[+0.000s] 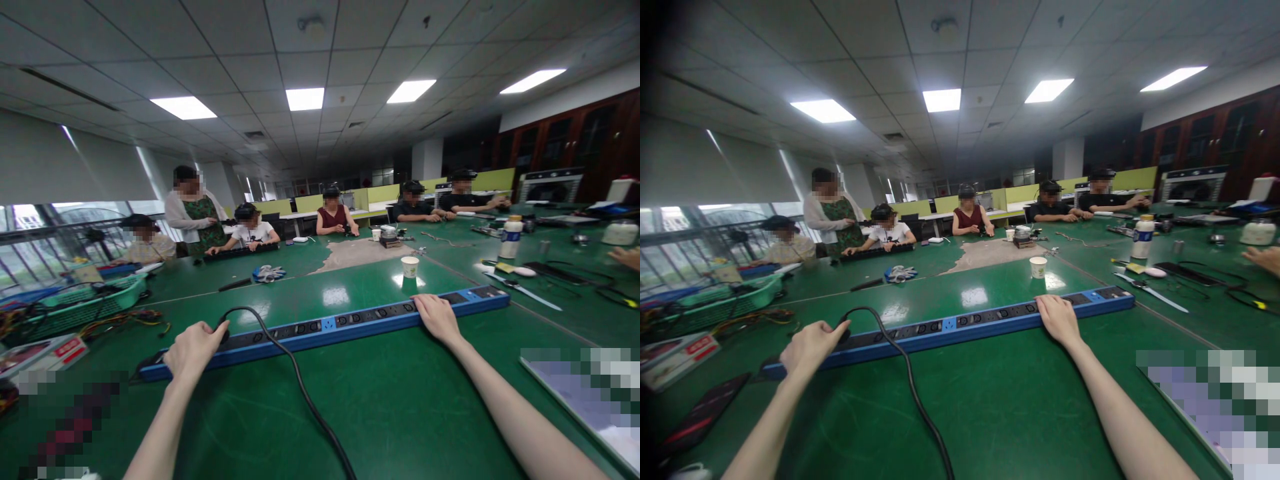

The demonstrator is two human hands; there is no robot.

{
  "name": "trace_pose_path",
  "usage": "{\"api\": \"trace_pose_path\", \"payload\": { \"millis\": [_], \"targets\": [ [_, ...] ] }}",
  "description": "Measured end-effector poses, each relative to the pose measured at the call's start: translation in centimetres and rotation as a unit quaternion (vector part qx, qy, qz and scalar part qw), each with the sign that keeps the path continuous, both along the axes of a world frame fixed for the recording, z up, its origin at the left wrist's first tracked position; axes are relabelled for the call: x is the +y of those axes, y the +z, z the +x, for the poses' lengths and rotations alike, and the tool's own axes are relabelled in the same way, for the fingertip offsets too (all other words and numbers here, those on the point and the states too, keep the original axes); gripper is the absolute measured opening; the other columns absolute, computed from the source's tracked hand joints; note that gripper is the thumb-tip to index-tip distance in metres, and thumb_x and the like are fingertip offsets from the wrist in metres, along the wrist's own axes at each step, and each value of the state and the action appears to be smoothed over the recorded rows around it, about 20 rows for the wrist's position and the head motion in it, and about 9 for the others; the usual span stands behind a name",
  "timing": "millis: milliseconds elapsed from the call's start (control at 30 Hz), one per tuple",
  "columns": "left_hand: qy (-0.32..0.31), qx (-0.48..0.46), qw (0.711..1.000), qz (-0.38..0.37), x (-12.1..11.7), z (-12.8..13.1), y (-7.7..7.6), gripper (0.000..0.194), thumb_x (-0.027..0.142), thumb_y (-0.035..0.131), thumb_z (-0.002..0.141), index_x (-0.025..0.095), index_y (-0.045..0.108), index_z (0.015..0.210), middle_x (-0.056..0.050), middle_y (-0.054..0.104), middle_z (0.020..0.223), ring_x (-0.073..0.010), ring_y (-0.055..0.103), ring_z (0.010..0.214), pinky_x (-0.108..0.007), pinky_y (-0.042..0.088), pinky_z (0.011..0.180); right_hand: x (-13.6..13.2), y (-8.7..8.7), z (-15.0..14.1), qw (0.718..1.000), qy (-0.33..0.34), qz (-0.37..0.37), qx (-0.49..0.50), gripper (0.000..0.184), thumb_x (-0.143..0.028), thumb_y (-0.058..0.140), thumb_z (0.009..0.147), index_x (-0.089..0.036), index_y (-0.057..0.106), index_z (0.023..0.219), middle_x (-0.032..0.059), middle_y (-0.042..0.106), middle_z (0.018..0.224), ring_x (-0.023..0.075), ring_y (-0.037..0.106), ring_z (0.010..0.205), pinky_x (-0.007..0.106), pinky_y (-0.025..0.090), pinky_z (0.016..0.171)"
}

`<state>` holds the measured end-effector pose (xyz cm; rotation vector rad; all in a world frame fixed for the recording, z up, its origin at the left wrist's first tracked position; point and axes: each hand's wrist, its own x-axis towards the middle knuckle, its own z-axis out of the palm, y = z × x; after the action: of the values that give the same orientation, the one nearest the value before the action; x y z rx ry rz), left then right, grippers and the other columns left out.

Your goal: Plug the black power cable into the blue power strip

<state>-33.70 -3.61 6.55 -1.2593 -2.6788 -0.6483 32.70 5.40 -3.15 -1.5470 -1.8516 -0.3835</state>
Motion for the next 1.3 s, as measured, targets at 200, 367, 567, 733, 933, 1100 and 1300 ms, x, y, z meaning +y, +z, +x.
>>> {"api": "trace_pose_path", "payload": {
  "millis": [200,367,567,733,933,1100,1300],
  "targets": [
    [0.018,-0.021,1.000,0.001,0.9,0.1,-2.0,0.070,0.088,0.051,0.067,0.026,0.074,0.089,-0.019,0.073,0.098,-0.0413,0.067,0.094,-0.050,0.049,0.080,0.1,-0.1,0.1,1.000,-0.001,-0.006,0.005,0.043,-0.041,0.028,0.106,-0.030,0.069,0.117,0.0023,0.072,0.122,0.0215,0.059,0.115,0.038,0.037,0.096],
    [0.026,-0.034,0.998,0.034,1.3,0.1,-2.3,0.073,0.089,0.054,0.065,0.025,0.075,0.095,-0.020,0.073,0.100,-0.0425,0.068,0.095,-0.050,0.050,0.079,-0.1,0.2,-0.1,1.000,0.001,-0.005,0.003,0.045,-0.040,0.027,0.106,-0.029,0.069,0.117,0.0035,0.072,0.122,0.0218,0.060,0.115,0.038,0.038,0.096],
    [0.038,-0.023,0.997,0.060,1.1,0.5,-2.7,0.071,0.085,0.055,0.069,0.024,0.077,0.097,-0.022,0.074,0.099,-0.0448,0.068,0.096,-0.052,0.050,0.079,-0.4,0.5,-0.2,1.000,0.002,-0.002,-0.002,0.045,-0.040,0.028,0.105,-0.029,0.070,0.117,0.0048,0.072,0.122,0.0224,0.060,0.114,0.038,0.038,0.096],
    [0.040,-0.029,0.998,0.033,1.2,0.3,-2.9,0.073,0.086,0.055,0.069,0.025,0.077,0.103,-0.024,0.073,0.105,-0.0455,0.068,0.098,-0.053,0.049,0.080,-0.3,0.3,-0.2,1.000,0.002,-0.001,0.001,0.045,-0.040,0.027,0.105,-0.029,0.069,0.117,0.0042,0.072,0.122,0.0221,0.059,0.115,0.038,0.037,0.097],
    [0.022,0.010,1.000,0.009,1.9,1.1,-3.5,0.067,0.081,0.048,0.078,0.022,0.075,0.094,-0.023,0.072,0.101,-0.0440,0.067,0.100,-0.052,0.048,0.080,-0.3,0.2,-0.4,1.000,-0.001,0.001,-0.002,0.044,-0.038,0.028,0.105,-0.029,0.069,0.117,0.0040,0.072,0.122,0.0221,0.059,0.116,0.038,0.037,0.097],
    [0.002,0.023,1.000,-0.002,1.5,1.3,-3.4,0.065,0.079,0.047,0.081,0.020,0.075,0.091,-0.022,0.072,0.101,-0.0428,0.068,0.097,-0.050,0.048,0.080,-0.4,0.3,-0.4,1.000,-0.001,0.000,0.004,0.044,-0.039,0.029,0.105,-0.029,0.070,0.117,0.0041,0.072,0.122,0.0225,0.059,0.116,0.039,0.037,0.098],
    [-0.025,-0.017,0.999,-0.029,0.8,-0.5,-2.8,0.062,0.080,0.057,0.074,0.028,0.075,0.102,-0.017,0.074,0.105,-0.0394,0.069,0.098,-0.046,0.050,0.079,-0.4,0.4,-0.3,1.000,0.005,0.001,0.008,0.043,-0.039,0.029,0.105,-0.030,0.070,0.116,0.0033,0.072,0.121,0.0219,0.060,0.115,0.039,0.038,0.097]
  ]
}}
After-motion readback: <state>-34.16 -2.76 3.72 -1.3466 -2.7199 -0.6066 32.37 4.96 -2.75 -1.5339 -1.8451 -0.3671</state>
